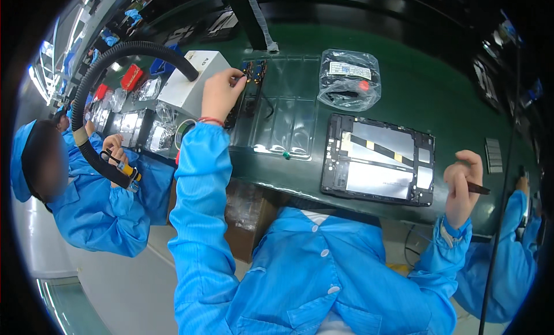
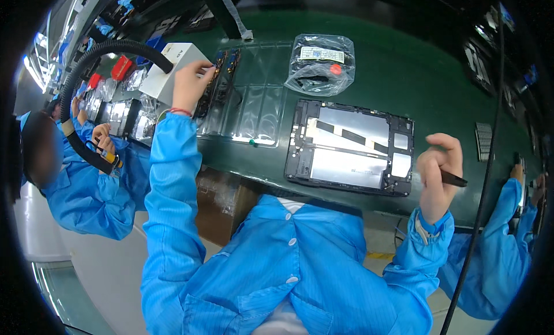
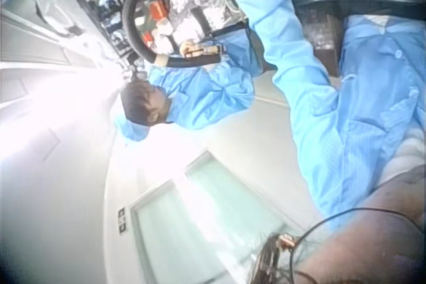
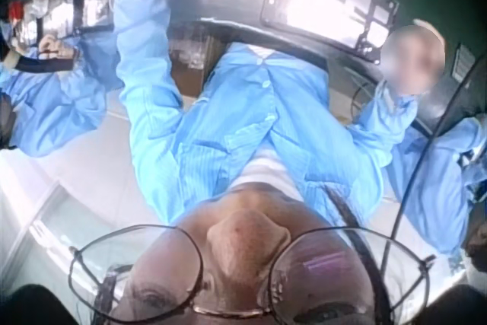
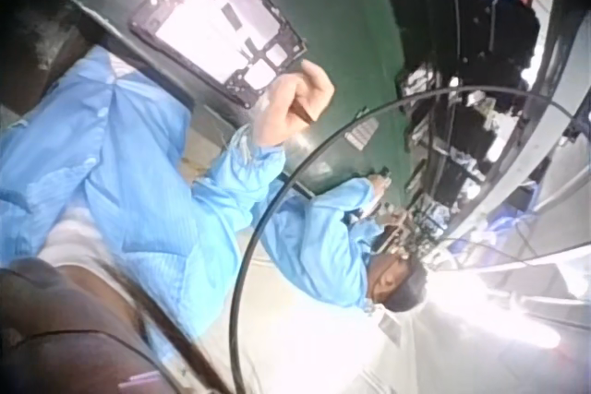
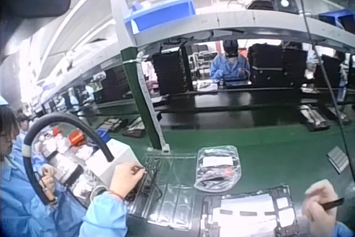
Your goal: Assembling a tablet device, installing batteries and internal boards into the frame.
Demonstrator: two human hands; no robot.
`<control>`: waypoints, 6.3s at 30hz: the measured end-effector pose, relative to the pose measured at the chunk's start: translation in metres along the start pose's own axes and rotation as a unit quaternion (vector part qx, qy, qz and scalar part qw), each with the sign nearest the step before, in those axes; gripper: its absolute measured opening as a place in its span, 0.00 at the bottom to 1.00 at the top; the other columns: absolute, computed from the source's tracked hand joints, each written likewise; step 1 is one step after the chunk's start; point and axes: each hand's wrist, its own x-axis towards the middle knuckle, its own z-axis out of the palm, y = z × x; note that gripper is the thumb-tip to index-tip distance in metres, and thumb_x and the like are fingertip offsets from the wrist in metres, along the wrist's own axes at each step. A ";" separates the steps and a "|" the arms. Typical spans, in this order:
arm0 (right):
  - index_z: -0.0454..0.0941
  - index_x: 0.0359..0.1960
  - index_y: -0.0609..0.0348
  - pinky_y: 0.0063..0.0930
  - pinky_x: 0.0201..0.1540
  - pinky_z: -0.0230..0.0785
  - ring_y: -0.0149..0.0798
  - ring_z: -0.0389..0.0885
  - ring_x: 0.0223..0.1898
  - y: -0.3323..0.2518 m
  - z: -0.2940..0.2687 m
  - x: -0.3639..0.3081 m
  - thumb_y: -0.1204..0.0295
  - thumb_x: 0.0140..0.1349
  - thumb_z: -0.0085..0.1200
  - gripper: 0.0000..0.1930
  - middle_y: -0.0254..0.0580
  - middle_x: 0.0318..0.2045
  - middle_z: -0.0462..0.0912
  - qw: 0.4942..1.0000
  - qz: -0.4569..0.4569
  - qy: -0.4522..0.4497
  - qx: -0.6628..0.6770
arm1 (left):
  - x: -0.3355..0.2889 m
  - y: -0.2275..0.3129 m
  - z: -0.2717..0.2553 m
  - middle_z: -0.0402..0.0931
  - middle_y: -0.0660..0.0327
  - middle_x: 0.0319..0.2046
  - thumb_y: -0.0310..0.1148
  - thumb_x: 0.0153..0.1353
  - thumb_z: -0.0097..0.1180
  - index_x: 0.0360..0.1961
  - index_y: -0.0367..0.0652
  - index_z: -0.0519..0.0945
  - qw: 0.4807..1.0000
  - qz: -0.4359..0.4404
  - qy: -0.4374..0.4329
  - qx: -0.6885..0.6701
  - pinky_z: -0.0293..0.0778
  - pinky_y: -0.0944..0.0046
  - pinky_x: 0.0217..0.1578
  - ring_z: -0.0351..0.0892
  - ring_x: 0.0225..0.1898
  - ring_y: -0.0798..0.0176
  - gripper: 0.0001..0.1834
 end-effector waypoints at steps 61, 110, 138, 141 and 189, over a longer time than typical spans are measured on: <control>0.72 0.48 0.54 0.36 0.31 0.71 0.48 0.78 0.30 0.001 0.138 -0.038 0.74 0.45 0.51 0.23 0.41 0.31 0.80 0.934 0.071 -0.326 -0.131 | -0.176 0.150 -0.037 0.78 0.53 0.33 0.21 0.45 0.59 0.35 0.35 0.78 0.974 0.149 0.068 -0.158 0.74 0.60 0.34 0.78 0.32 0.51 0.12; 0.73 0.48 0.60 0.29 0.30 0.71 0.42 0.80 0.27 0.005 0.138 -0.050 0.81 0.46 0.48 0.22 0.38 0.25 0.80 0.948 0.042 -0.310 -0.063 | -0.279 -0.009 -0.013 0.77 0.51 0.27 0.28 0.50 0.55 0.26 0.39 0.80 0.920 -0.284 -0.172 0.208 0.73 0.56 0.31 0.76 0.28 0.48 0.05; 0.79 0.34 0.62 0.28 0.32 0.73 0.41 0.80 0.30 -0.010 0.149 -0.051 0.79 0.46 0.61 0.11 0.45 0.30 0.80 0.986 -0.022 -0.160 0.046 | -0.187 0.161 -0.036 0.78 0.48 0.34 0.15 0.47 0.58 0.40 0.35 0.74 0.927 0.070 0.151 -0.337 0.77 0.65 0.34 0.81 0.35 0.56 0.16; 0.79 0.32 0.61 0.28 0.30 0.72 0.41 0.80 0.28 -0.009 0.149 -0.054 0.76 0.46 0.60 0.10 0.43 0.27 0.80 0.989 -0.047 -0.136 0.046 | -0.188 0.163 -0.034 0.78 0.47 0.34 0.15 0.47 0.57 0.38 0.34 0.74 0.930 0.078 0.139 -0.332 0.77 0.62 0.36 0.80 0.35 0.52 0.15; 0.78 0.29 0.52 0.25 0.22 0.63 0.34 0.72 0.19 0.087 0.035 0.065 0.72 0.39 0.57 0.11 0.30 0.23 0.73 0.802 -0.243 -0.210 -0.503 | 0.000 0.176 0.045 0.77 0.53 0.36 0.22 0.53 0.50 0.45 0.38 0.73 0.878 0.365 -0.174 -0.256 0.72 0.59 0.38 0.76 0.37 0.50 0.16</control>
